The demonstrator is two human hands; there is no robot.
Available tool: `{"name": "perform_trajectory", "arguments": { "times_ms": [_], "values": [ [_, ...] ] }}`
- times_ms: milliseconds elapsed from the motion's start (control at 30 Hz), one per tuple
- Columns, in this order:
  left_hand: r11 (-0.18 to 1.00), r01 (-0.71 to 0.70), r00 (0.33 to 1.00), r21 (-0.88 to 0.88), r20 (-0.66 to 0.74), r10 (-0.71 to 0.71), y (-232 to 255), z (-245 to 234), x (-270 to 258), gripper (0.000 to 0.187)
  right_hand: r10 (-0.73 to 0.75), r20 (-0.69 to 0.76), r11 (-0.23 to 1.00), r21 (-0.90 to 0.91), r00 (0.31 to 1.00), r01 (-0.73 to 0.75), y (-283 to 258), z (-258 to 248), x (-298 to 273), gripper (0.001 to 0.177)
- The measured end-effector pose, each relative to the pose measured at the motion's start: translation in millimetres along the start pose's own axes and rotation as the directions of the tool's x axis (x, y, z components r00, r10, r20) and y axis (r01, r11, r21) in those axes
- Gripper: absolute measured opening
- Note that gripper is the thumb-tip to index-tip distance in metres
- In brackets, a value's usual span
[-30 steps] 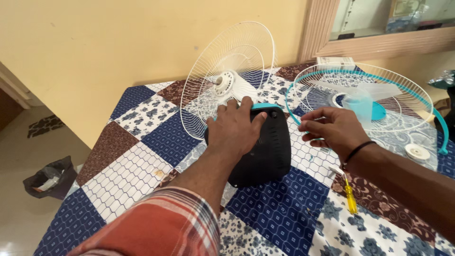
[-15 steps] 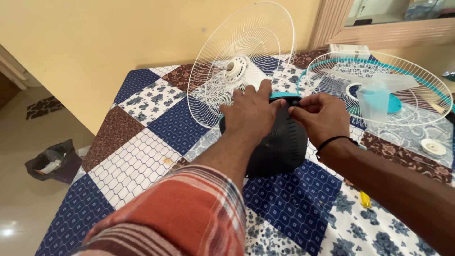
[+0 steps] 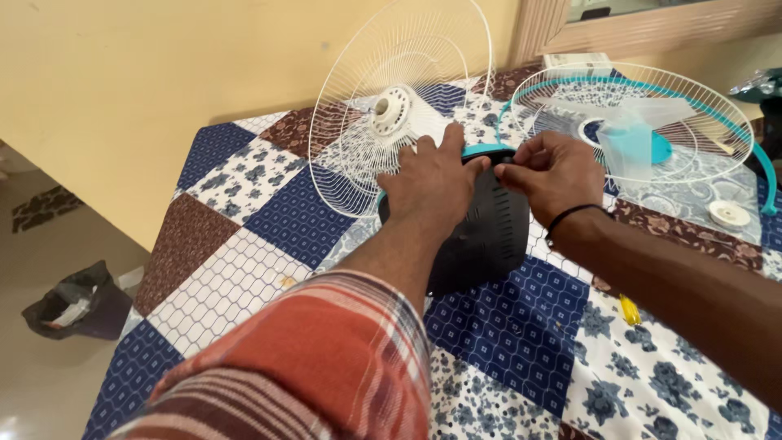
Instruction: The person uses a screwdriver to tighten screws on the back of a small fan base. They remove and replace screws at multiple positions while holding the fan steady on a patterned tablecloth.
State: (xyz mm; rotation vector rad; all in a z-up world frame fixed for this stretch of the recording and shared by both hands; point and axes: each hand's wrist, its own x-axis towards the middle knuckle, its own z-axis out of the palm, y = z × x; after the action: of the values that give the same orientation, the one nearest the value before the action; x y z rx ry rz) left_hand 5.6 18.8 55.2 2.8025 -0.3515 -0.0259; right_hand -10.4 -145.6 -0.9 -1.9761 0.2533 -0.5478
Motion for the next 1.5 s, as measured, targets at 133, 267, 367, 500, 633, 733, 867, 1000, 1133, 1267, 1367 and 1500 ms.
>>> {"name": "perform_trajectory", "arguments": {
  "times_ms": [133, 267, 367, 500, 633, 733, 867, 1000, 1133, 1267, 1367, 1500],
  "values": [
    [1.000, 0.017, 1.000, -0.007, 0.018, -0.017, -5.2, -3.5, -2.9, 0.055, -0.182, -0.001, 0.967, -0.180, 0.983, 0.179, -8.6, 3.4, -2.5, 0.022],
    [1.000, -0.006, 1.000, 0.009, 0.014, 0.006, -2.0, -4.0, -1.0, 0.055, -0.307, 0.021, 0.879, -0.377, 0.952, 0.292, -8.0, -1.4, -3.1, 0.022],
    [1.000, -0.015, 1.000, 0.013, -0.009, 0.015, -3.3, 4.5, -1.3, 0.055, -0.333, 0.100, 0.842, -0.417, 0.938, 0.344, -3.8, -6.0, 2.8, 0.021],
    [1.000, -0.019, 0.999, 0.021, -0.025, 0.019, -2.3, 3.1, -0.1, 0.056, -0.386, 0.221, 0.768, -0.460, 0.896, 0.445, -4.7, -11.4, 10.3, 0.020],
    [1.000, -0.010, 1.000, 0.025, -0.020, 0.010, 2.2, 8.4, 4.0, 0.056, -0.261, 0.217, 0.869, -0.370, 0.941, 0.327, 13.8, -14.0, -7.8, 0.024],
    [0.999, -0.016, 0.996, 0.028, -0.088, 0.019, 1.1, 19.6, 3.6, 0.056, -0.156, 0.189, 0.943, -0.264, 0.970, 0.203, 25.5, -21.3, -13.8, 0.021],
    [1.000, -0.009, 0.981, -0.012, -0.192, 0.006, 5.7, 25.8, 1.3, 0.050, -0.028, 0.180, 1.000, 0.016, 0.983, 0.025, 23.7, -42.0, 0.6, 0.022],
    [0.999, -0.037, 0.942, 0.027, -0.333, 0.044, 6.0, 39.8, -7.5, 0.047, 0.004, 0.185, 0.985, 0.171, 0.983, -0.036, 20.6, -69.3, 18.0, 0.033],
    [1.000, 0.007, 0.918, -0.029, -0.395, -0.018, 15.2, 51.5, -11.2, 0.042, -0.083, 0.245, 0.971, 0.237, 0.966, 0.023, 14.7, -88.1, 36.4, 0.016],
    [0.997, 0.082, 0.885, -0.017, -0.458, -0.081, 29.9, 63.0, -17.3, 0.048, -0.077, 0.274, 0.949, 0.314, 0.959, -0.013, 19.1, -102.8, 45.0, 0.015],
    [0.990, 0.136, 0.872, -0.027, -0.472, -0.133, 40.2, 68.2, -22.1, 0.062, -0.078, 0.294, 0.930, 0.365, 0.953, -0.036, 24.1, -109.4, 46.7, 0.015],
    [0.969, 0.211, 0.871, -0.126, -0.425, -0.245, 56.0, 62.7, -20.0, 0.072, -0.002, 0.331, 0.901, 0.409, 0.944, -0.142, 28.0, -116.1, 46.9, 0.015]
  ]
}}
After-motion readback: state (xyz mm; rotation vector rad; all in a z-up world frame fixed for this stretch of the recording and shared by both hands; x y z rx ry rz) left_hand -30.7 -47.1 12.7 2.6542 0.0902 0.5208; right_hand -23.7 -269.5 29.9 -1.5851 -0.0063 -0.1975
